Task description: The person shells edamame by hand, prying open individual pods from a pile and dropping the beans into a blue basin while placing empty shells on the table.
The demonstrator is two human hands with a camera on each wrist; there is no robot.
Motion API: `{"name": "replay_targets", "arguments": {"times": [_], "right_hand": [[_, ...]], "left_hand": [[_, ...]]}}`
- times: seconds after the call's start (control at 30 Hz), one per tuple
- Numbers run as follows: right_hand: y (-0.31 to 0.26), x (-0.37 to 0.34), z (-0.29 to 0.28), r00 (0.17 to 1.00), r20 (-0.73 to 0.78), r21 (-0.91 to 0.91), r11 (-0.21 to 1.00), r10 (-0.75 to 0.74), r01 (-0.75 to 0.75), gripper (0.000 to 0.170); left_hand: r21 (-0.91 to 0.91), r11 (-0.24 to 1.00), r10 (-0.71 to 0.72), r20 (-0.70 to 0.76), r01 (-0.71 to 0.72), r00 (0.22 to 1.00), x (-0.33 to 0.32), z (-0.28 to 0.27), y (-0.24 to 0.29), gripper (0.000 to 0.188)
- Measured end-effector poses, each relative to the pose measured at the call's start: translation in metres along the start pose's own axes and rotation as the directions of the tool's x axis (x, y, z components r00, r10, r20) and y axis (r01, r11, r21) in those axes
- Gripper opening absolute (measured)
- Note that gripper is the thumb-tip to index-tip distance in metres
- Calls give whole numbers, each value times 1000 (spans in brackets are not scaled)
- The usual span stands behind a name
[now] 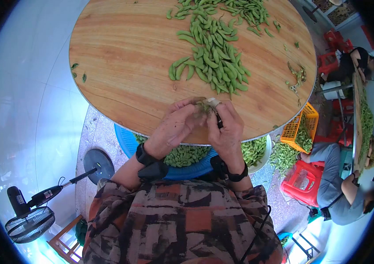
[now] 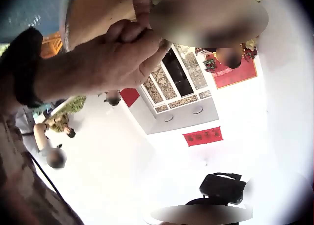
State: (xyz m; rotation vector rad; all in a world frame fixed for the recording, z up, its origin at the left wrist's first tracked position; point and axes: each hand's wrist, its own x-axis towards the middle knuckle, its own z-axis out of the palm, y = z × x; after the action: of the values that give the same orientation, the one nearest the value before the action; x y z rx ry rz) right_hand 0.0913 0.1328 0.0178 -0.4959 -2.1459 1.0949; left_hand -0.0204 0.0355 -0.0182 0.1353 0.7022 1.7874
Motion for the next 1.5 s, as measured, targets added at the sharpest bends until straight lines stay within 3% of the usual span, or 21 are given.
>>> {"name": "replay_targets", "arguments": {"times": [0.27, 0.37, 0.47, 0.57, 0.63, 0.67, 0.7, 0.73, 0.77, 0.83, 0.87, 0.93, 0.97, 1.03, 1.13, 1.17, 1.23, 1.37, 1.43, 1.47, 1.5], "right_hand": [[-2, -5, 6, 999, -27, -9, 999, -42, 42, 17], [-5, -5, 5, 999, 2, 13, 999, -38, 38, 17], [4, -4, -2, 998, 28, 81, 995, 49, -51, 18], [9, -5, -16, 982, 44, 285, 939, 185, -190, 21], [9, -7, -42, 960, 108, 347, 895, 257, -279, 22], [9, -7, -65, 962, 170, 253, 933, 216, -254, 22], [11, -7, -90, 956, 234, 160, 962, 179, -219, 22], [14, -9, -114, 945, 308, 129, 980, 107, -153, 22], [18, -14, -134, 923, 383, 104, 991, 37, -83, 22], [18, -29, -159, 890, 379, -1, 962, 255, -275, 24], [16, -28, -168, 871, 347, -122, 938, 347, -325, 24], [18, -25, -163, 885, 301, -192, 932, 355, -308, 25], [20, -24, -158, 897, 253, -261, 919, 362, -297, 25], [23, -21, -141, 918, 220, -276, 923, 331, -267, 24], [20, -13, -110, 941, 184, -82, 959, 284, -273, 23], [19, -11, -100, 941, 181, -81, 958, 285, -274, 23], [24, -9, -79, 954, 173, 25, 968, 243, -251, 23], [19, -3, -40, 955, 185, 119, 959, 233, -257, 23], [17, -1, -20, 929, 188, 261, 895, 319, -361, 23], [14, 2, -14, 911, 207, 311, 859, 356, -406, 22], [13, 4, -13, 910, 207, 310, 858, 359, -409, 22]], "left_hand": [[-105, 988, 104, -103, -115, 989, -4, 17, -17, 33], [-267, 961, 49, -72, -67, 996, -5, 18, -18, 35], [-252, 957, 113, -120, -141, 986, -5, 17, -23, 36], [-250, 964, 105, 56, -88, 993, -11, 4, -19, 32], [192, 981, -20, 75, 5, 997, -26, 7, -7, 28], [194, 981, -21, 76, 6, 997, -33, 12, 4, 28], [577, 813, -69, 235, -82, 970, -41, 18, 16, 27], [835, 503, -178, 352, -223, 919, -45, 20, 24, 25], [836, 501, -177, 352, -224, 919, -46, 18, 29, 25], [904, 186, -38, 399, -386, 916, -43, 14, 38, 21], [903, 186, -33, 399, -387, 916, -35, 14, 43, 21], [915, -301, 357, 369, -268, 858, -3, 14, 56, 19], [913, -302, 359, 374, -273, 855, 12, 14, 59, 19], [871, -468, 509, 402, -147, 761, 40, 11, 60, 18], [803, -588, 526, 469, -95, 709, 59, 3, 58, 16], [802, -590, 523, 471, -98, 710, 58, 4, 58, 16], [886, -464, 551, 285, 4, 785, 43, 12, 61, 18], [907, -420, 549, 285, -35, 785, 16, 12, 65, 23], [999, 35, 403, -5, -10, 915, 0, 20, 65, 25], [999, 35, 400, -7, -7, 917, -4, 17, 58, 25], [944, 316, 336, -18, -95, 942, -7, 13, 48, 23]]}}
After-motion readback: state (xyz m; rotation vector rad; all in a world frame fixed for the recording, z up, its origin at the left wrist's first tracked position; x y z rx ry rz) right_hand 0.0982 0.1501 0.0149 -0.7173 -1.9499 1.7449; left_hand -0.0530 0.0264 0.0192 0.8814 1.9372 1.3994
